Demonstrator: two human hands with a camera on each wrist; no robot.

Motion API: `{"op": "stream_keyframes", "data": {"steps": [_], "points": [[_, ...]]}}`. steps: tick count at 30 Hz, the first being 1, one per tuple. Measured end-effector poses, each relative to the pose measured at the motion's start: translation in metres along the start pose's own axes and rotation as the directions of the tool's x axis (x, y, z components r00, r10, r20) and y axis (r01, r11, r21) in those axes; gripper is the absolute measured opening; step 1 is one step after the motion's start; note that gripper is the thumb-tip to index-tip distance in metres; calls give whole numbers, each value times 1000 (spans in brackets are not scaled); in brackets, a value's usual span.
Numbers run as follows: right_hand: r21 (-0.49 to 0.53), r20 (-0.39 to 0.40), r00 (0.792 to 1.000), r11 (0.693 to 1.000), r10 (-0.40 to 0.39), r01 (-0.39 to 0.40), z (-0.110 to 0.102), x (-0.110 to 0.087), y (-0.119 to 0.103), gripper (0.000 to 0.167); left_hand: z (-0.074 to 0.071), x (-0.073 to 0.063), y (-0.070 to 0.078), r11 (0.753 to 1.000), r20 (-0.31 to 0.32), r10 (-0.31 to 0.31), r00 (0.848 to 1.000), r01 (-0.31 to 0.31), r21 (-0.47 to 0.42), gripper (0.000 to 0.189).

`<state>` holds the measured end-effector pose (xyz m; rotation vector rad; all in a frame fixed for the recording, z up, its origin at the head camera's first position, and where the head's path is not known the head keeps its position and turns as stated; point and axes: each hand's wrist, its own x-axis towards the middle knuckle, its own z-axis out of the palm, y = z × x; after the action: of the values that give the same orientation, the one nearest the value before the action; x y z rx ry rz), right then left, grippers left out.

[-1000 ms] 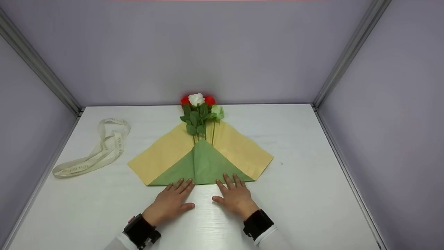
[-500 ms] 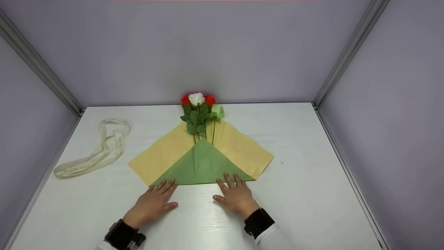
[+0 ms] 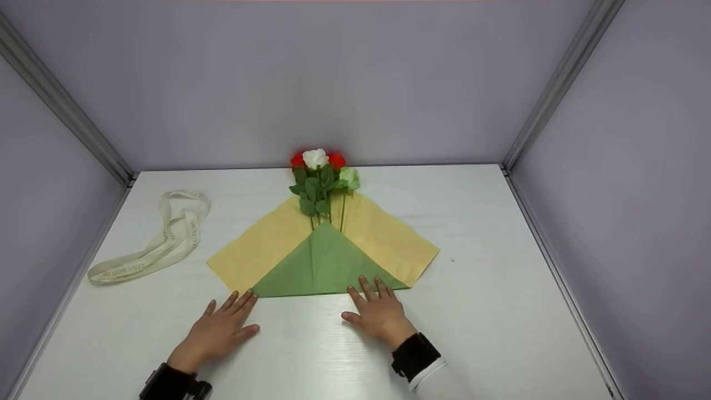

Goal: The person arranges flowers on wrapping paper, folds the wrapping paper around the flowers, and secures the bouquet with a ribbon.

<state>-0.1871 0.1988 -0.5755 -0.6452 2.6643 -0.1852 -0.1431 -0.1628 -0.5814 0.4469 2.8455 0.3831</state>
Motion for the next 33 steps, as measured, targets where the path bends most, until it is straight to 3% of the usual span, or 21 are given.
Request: {"op": "stream_keyframes", "data": {"steps": [12, 19, 23, 28, 33], "points": [[-5, -4, 1000, 1000, 6, -6, -1, 0, -1, 71, -3, -10, -12, 996, -28, -72, 997, 71, -47, 69], [10, -11, 1000, 1000, 8, -8, -1, -1, -3, 70, -9, -3, -8, 997, -99, -73, 992, 73, -6, 60], [15, -7, 1000, 1000, 12, -12, -2, -1, -3, 70, -10, 5, -1, 996, -182, -84, 980, 88, 14, 52], [16, 1, 1000, 1000, 21, -21, -2, 0, -3, 71, -6, 10, 10, 991, -281, -130, 951, 136, 3, 52], [22, 4, 1000, 1000, 20, -20, -2, 0, -2, 72, 1, 9, 19, 986, -326, -156, 932, 167, 6, 55]]}}
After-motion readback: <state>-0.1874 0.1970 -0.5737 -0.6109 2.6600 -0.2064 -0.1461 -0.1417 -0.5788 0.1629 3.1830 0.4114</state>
